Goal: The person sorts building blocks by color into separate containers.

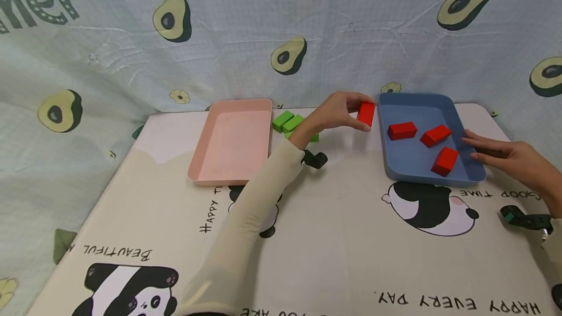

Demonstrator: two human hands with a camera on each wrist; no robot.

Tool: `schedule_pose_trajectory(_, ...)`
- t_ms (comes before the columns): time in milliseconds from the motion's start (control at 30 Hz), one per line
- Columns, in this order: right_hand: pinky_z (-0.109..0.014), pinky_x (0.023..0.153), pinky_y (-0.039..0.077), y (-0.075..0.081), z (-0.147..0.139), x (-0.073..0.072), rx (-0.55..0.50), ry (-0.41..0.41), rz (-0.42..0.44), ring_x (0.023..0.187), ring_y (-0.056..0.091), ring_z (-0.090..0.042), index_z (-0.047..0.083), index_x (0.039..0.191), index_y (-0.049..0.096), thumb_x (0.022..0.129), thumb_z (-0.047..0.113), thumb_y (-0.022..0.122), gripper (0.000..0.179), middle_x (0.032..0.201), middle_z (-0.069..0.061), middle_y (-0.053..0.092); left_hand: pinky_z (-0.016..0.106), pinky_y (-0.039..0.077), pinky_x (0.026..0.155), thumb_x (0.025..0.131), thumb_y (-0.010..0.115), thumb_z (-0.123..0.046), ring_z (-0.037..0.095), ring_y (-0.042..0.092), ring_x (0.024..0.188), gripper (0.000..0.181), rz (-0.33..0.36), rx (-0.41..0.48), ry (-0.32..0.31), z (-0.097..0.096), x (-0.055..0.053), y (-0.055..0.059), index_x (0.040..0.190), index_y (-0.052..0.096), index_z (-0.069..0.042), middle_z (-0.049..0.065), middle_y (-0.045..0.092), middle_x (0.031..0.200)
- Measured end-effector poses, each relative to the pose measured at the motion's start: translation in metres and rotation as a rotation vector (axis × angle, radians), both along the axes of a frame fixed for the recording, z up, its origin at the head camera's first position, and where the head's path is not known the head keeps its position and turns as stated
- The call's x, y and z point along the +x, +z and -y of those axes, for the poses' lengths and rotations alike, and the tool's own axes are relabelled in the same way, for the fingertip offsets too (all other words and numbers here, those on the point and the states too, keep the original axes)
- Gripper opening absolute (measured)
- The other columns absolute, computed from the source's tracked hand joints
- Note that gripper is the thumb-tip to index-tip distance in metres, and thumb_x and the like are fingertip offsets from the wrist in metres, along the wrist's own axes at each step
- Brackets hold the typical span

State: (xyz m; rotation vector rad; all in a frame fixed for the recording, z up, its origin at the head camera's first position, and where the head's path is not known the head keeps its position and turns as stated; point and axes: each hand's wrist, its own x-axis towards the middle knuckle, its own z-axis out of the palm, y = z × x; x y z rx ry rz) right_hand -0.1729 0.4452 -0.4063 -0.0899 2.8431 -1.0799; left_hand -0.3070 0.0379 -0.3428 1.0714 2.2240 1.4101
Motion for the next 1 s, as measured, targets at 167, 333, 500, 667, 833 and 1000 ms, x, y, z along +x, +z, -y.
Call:
schedule_pose_trajectory(167, -0.075, 0.113, 0.011, 0.000, -0.002, 0.001, -0.007, -0.001, -0.008, 0.154, -0.004, -0.039, 0.007, 0.158, 0.030, 0.105, 0.039, 0.056, 0.066, 0.161, 0.023, 0.016, 0.018, 0.049, 0.100, 0.080, 0.088, -0.013, 0.010, 0.061, 0.117, 0.061, -0.011, 0.011, -0.024, -0.002, 0.007, 0.000, 0.136, 0.063, -0.005, 0.005, 0.065, 0.131)
schedule_pose_trajectory(333, -0.074, 0.113, 0.010, -0.004, -0.007, -0.001, -0.004, -0.016, -0.010, 0.155, -0.005, -0.035, 0.012, 0.159, 0.030, 0.105, 0.043, 0.055, 0.067, 0.159, 0.026, 0.017, 0.016, 0.049, 0.100, 0.081, 0.087, -0.013, 0.009, 0.061, 0.117, 0.061, -0.019, -0.001, -0.033, -0.004, 0.012, 0.001, 0.136, 0.063, -0.005, 0.004, 0.065, 0.131)
schedule_pose_trajectory(500, -0.076, 0.112, 0.009, -0.005, -0.010, 0.000, -0.018, -0.028, 0.018, 0.152, -0.006, -0.044, 0.014, 0.160, 0.025, 0.104, 0.045, 0.055, 0.071, 0.163, 0.017, 0.013, 0.018, 0.049, 0.102, 0.081, 0.087, -0.013, 0.010, 0.062, 0.116, 0.060, -0.029, 0.005, -0.048, -0.004, 0.019, 0.004, 0.135, 0.063, -0.005, 0.004, 0.065, 0.131)
schedule_pose_trajectory(667, -0.075, 0.112, 0.012, -0.007, -0.010, 0.000, -0.007, -0.007, 0.001, 0.155, -0.004, -0.037, 0.016, 0.160, 0.026, 0.105, 0.042, 0.055, 0.068, 0.161, 0.024, 0.015, 0.019, 0.049, 0.102, 0.081, 0.087, -0.013, 0.010, 0.061, 0.117, 0.060, -0.025, 0.011, -0.065, -0.005, 0.026, 0.005, 0.136, 0.063, -0.005, 0.004, 0.064, 0.133)
schedule_pose_trajectory(833, -0.076, 0.109, 0.017, -0.007, -0.007, -0.003, 0.013, 0.009, -0.016, 0.154, -0.002, -0.040, 0.017, 0.160, 0.027, 0.105, 0.041, 0.055, 0.066, 0.160, 0.025, 0.017, 0.018, 0.049, 0.102, 0.081, 0.087, -0.011, 0.009, 0.060, 0.118, 0.059, -0.010, 0.036, -0.081, -0.007, 0.032, 0.003, 0.134, 0.063, -0.004, 0.006, 0.063, 0.134)
schedule_pose_trajectory(1000, -0.076, 0.108, 0.019, -0.007, -0.007, -0.004, 0.023, 0.012, -0.012, 0.154, 0.001, -0.042, 0.015, 0.160, 0.028, 0.105, 0.042, 0.054, 0.066, 0.161, 0.020, 0.017, 0.018, 0.049, 0.102, 0.080, 0.088, -0.014, 0.007, 0.060, 0.118, 0.061, -0.035, 0.033, -0.080, -0.012, 0.041, 0.000, 0.135, 0.063, -0.003, 0.007, 0.063, 0.135)
